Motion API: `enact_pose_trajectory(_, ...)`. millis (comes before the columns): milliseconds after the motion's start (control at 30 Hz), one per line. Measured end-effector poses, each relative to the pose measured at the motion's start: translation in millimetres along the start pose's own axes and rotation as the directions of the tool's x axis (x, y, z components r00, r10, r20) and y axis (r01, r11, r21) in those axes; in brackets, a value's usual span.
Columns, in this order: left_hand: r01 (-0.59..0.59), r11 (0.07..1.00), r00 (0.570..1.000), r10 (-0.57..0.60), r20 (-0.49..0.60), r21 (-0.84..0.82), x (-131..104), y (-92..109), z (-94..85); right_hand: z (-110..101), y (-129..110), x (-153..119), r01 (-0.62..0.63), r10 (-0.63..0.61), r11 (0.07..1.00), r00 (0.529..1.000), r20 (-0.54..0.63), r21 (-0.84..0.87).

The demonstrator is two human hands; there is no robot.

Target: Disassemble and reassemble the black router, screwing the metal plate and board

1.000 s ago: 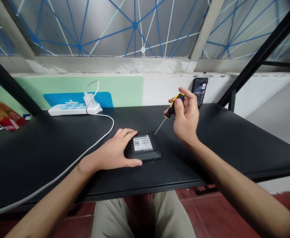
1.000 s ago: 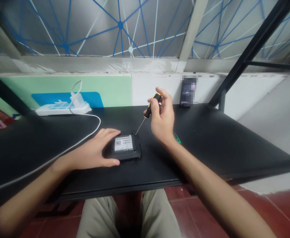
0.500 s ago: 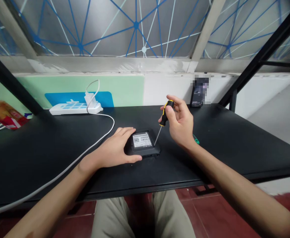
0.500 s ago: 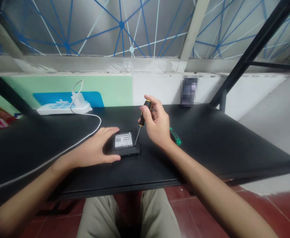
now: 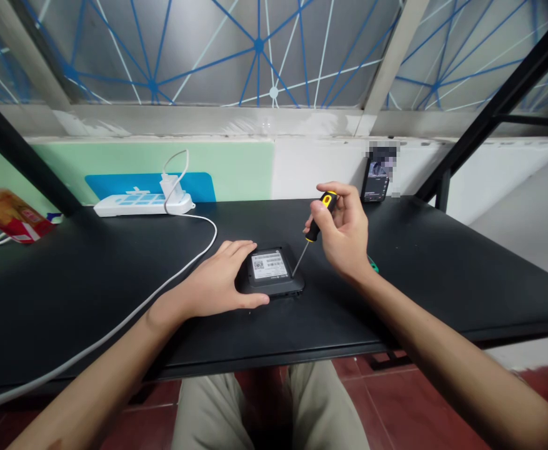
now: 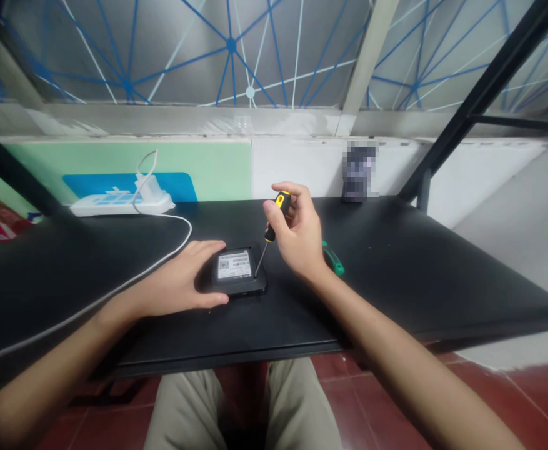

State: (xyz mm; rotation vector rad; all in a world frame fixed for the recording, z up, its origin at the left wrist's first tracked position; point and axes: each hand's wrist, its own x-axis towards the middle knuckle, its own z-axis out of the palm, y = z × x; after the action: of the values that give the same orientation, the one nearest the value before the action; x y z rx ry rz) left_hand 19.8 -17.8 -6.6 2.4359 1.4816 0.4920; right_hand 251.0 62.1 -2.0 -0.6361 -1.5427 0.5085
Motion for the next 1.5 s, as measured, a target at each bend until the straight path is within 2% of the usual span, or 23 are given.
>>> enact_pose_trajectory(233, 0.010, 1.000, 1.000, -0.010, 0.020, 0.013, -1.4, -0.1, -0.6, -0.5, -5.0, -0.4, -0.106, 0.103, 0.985, 0.994, 0.032, 0.135)
enact_pose_trajectory(433, 0.012, 1.000, 1.000, -0.012, 0.017, 0.021, -0.9, 0.6, -0.7, -1.5, -1.9, 0.2, -0.026, 0.026, 1.000, 0.999, -0.040, -0.008)
enact_pose_trajectory(633, 0.007, 1.000, 1.000, -0.007, 0.016, 0.012, -1.2, -1.6, 0.7, -2.4, -3.7, -1.1, -0.112, 0.110, 0.988, 0.994, 0.024, 0.104)
enact_pose_trajectory(833, 0.009, 1.000, 1.000, -0.009, 0.024, 0.005, -2.0, -1.8, 0.2, -1.7, -2.8, -0.6, -0.001, 0.001, 1.000, 0.999, -0.040, -0.009)
enact_pose_trajectory(1067, 0.017, 1.000, 0.999, -0.017, 0.031, -0.006, -1.7, -0.3, -0.5, -2.4, -3.4, -0.9, -0.124, 0.123, 0.981, 0.992, 0.016, 0.149)
enact_pose_trajectory(1300, 0.005, 1.000, 1.000, -0.005, 0.026, -0.001, -1.1, -1.6, 0.4, -1.8, -1.4, -0.7, -0.062, 0.060, 0.998, 0.997, -0.047, -0.029)
enact_pose_trajectory(1500, 0.012, 1.000, 0.999, -0.012, 0.038, 0.006, -0.8, -1.4, 0.7, -3.6, -1.4, -1.0, -0.107, 0.103, 0.987, 0.994, 0.041, 0.117)
